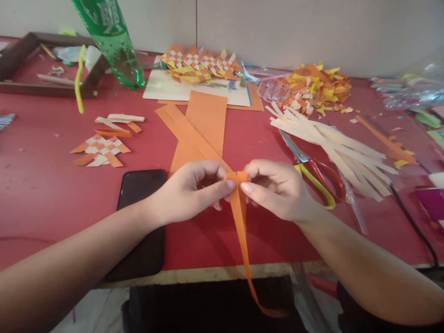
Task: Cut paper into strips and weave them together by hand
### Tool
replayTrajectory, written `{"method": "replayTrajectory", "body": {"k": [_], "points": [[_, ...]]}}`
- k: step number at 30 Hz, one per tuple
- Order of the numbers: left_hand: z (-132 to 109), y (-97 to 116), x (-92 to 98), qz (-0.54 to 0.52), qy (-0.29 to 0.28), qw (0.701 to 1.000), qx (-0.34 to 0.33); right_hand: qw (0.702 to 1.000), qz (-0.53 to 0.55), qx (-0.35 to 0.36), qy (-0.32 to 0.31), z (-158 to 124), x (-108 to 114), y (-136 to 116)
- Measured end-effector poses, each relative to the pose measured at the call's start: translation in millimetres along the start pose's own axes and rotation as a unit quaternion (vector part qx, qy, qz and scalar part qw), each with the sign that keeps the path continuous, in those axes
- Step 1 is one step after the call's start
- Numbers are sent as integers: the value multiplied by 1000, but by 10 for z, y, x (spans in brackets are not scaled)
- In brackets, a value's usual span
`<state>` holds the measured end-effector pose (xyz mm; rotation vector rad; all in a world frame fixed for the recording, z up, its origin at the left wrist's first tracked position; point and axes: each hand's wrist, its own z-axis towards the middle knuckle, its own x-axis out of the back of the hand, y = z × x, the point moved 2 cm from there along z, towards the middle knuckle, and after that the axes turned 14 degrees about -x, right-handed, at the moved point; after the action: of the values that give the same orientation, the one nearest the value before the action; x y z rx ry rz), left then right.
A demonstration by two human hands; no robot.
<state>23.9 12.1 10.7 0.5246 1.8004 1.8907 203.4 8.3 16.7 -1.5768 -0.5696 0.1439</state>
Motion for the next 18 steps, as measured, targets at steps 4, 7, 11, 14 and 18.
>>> {"method": "replayTrajectory", "body": {"k": [4, 7, 11, 14, 18], "points": [[11, 12, -3, -24, 16, 1000, 0, 1000, -1, 4, 10, 4, 0, 17], [10, 2, -4, -47, 32, 998, 14, 999, -14, 11, 28, 5, 1, 28], [7, -21, 10, -55, 50, 997, 18, 999, -11, 16, 48, -2, 4, 46], [-3, -18, 11, -35, 32, 999, 13, 998, -3, 20, 56, 0, 5, 47], [-16, 14, 4, 14, -3, 1000, 1, 998, 7, 16, 54, 10, 16, 32]]}}
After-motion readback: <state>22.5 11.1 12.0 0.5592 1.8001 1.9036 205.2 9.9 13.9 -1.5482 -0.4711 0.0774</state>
